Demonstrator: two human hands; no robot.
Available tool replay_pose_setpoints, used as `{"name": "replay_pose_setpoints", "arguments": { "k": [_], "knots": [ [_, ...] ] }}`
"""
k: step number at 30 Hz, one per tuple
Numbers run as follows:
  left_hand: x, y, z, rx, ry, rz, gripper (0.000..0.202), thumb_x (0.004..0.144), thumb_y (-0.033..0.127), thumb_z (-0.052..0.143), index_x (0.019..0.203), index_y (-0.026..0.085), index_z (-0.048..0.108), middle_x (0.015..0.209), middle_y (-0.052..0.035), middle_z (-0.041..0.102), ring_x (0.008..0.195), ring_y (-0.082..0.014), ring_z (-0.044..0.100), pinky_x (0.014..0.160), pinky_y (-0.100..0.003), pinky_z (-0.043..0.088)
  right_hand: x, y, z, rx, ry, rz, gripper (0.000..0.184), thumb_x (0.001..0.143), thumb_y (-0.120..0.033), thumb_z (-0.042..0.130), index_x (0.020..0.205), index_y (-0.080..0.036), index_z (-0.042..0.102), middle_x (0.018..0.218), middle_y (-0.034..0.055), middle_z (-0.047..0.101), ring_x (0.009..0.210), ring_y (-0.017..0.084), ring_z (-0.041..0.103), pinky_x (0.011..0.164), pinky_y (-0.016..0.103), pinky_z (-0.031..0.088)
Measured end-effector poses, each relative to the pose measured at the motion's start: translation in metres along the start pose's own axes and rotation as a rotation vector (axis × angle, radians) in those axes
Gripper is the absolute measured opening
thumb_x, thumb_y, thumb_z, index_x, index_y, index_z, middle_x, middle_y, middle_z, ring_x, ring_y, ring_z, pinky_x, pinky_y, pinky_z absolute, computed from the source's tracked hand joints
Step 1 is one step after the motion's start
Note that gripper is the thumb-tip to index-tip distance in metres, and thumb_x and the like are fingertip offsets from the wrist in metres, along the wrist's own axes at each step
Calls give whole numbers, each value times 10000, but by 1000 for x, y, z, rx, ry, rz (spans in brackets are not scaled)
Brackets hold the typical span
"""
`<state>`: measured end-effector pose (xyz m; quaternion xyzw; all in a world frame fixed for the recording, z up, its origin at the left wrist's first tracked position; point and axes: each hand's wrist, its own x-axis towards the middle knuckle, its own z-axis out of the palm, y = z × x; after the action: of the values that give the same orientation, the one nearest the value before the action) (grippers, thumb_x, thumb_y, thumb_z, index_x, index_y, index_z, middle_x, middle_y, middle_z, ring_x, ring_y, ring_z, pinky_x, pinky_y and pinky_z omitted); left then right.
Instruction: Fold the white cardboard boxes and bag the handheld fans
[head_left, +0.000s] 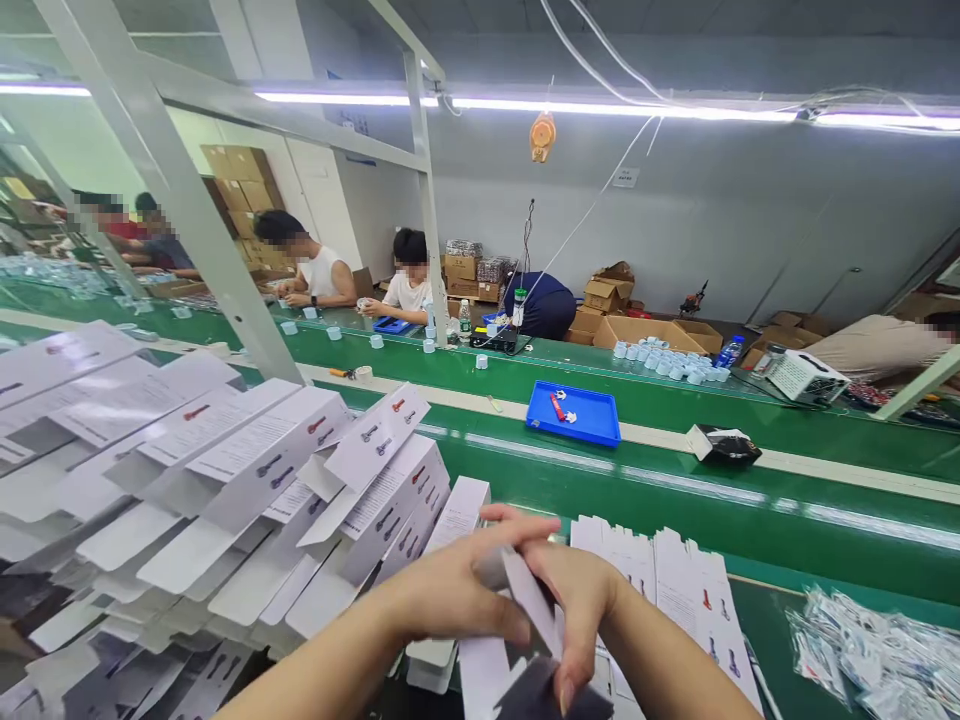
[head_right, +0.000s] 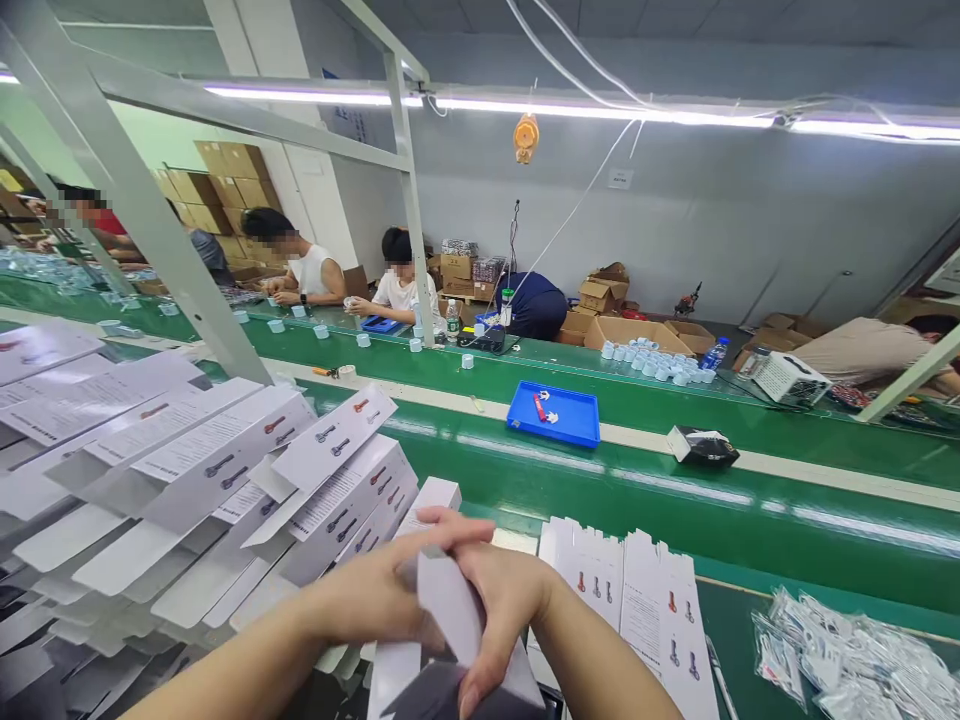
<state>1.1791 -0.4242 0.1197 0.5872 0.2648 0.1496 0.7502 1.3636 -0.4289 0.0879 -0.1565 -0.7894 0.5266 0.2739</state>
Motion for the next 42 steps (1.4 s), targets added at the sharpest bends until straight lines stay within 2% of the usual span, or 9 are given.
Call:
{"name": "replay_pose_setpoints", "arguments": {
  "k": [4,10,15,20,26,30,35,38,42],
  "knots": [
    [-9,-3,10,26,185,66,319,684,264,762,1003,253,763,1013,-35,700,820,-182,635,741,-269,490,-5,-14,2,-259,0,33,1380,298,-698,828,1450,-158,294,1305,165,524,1235,310,539,998,415,466],
    [0,-13,11,-278,657,141,284,676,403,771,865,192,750,694,-8,691,585,-125,541,568,-224,417,-28,-32,41,-799,572,150,756,894,-335,555,1504,-230,120,1403,167,499,1207,267,579,970,414,522],
    [11,-17,16,-22,744,167,239,803,380,639,913,192,738,714,7,673,674,-152,552,685,-255,441,-20,-25,58,-1187,630,34,932,785,-490,654,1483,-62,209,1393,304,429,1240,465,484,911,623,508],
    [1,-13,11,168,705,117,221,856,319,569,919,190,737,713,11,635,678,-154,523,624,-246,394,-21,-12,45,-984,608,-59,562,834,-287,635,1350,-167,447,1355,196,428,1216,318,503,979,468,502],
    [-8,-24,0,-516,348,227,352,770,459,702,971,172,730,884,-64,708,881,-215,614,812,-307,458,-26,-4,20,-447,595,-138,293,805,-389,653,1048,-228,620,1282,97,441,1087,215,575,930,341,508],
    [-4,-29,8,-596,247,249,470,654,328,840,1081,208,687,956,-49,709,855,-182,638,762,-264,457,-20,-9,3,-276,455,-167,368,709,-510,730,935,-226,672,1265,91,442,1129,257,559,969,406,484],
    [-1,-25,23,-541,629,266,454,687,299,801,1107,212,651,1007,-46,711,805,-175,638,749,-286,473,-13,-33,6,-573,349,28,306,783,-313,701,1080,-253,658,1447,107,352,1238,294,517,1021,442,480],
    [-4,-26,27,-418,899,313,388,777,347,694,1140,221,643,1091,-53,702,918,-211,639,865,-341,479,-10,-32,28,-818,416,64,645,799,-359,688,1375,-209,440,1492,196,322,1269,372,493,959,501,535],
    [-16,-28,24,-43,859,307,451,788,372,673,1222,256,643,1449,-57,511,1380,-273,371,1176,-395,197,-2,-10,46,-783,714,-79,780,764,-401,727,1390,-169,324,1320,216,464,1220,374,513,939,547,528]
  ]
}}
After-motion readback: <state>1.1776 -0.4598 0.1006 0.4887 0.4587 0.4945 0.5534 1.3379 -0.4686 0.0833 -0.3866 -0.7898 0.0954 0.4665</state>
